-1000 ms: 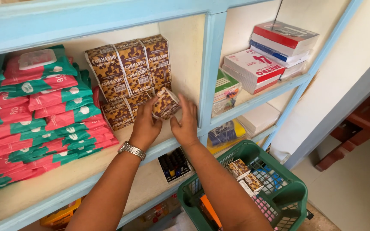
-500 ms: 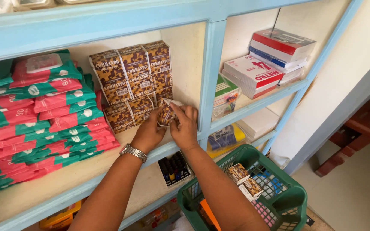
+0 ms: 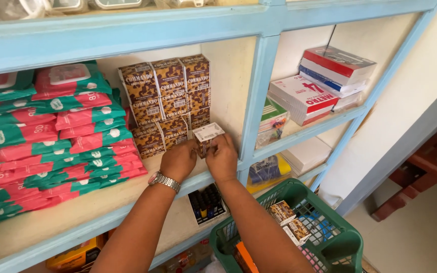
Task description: The recorder is stocking small boxes of safety matches onto a grocery store shelf from a plastic basket.
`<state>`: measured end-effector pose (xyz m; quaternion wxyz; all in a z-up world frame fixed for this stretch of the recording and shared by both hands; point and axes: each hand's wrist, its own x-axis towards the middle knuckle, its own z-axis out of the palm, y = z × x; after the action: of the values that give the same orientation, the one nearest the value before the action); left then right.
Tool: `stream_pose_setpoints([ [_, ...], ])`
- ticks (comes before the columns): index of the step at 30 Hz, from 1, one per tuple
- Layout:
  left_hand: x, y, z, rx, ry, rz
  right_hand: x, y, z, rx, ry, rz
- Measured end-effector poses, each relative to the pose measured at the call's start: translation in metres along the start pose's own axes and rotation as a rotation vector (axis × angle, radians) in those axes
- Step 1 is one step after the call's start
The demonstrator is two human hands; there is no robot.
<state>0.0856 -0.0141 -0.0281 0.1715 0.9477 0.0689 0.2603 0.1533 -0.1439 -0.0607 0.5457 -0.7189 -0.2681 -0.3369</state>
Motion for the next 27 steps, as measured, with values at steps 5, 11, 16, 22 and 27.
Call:
stream_pose_setpoints([
  [5,0.001,0.000,0.001,0.007,0.017,0.013,0.010,-0.027,-0.016,-0.131,-0.006,-0.074],
  [11,0.003,0.001,-0.005,-0.037,0.151,-0.012,0.017,-0.017,-0.003,-0.204,-0.207,-0.175],
  [16,0.004,0.000,-0.014,-0.103,0.248,-0.082,0.018,0.004,0.005,-0.014,-0.188,0.010],
  [22,0.008,-0.005,-0.016,-0.263,0.419,-0.092,0.038,-0.004,0.016,1.026,-0.111,0.796],
  [27,0.011,-0.013,-0.009,-0.339,0.396,0.017,0.029,0.023,0.041,1.415,-0.091,1.164],
])
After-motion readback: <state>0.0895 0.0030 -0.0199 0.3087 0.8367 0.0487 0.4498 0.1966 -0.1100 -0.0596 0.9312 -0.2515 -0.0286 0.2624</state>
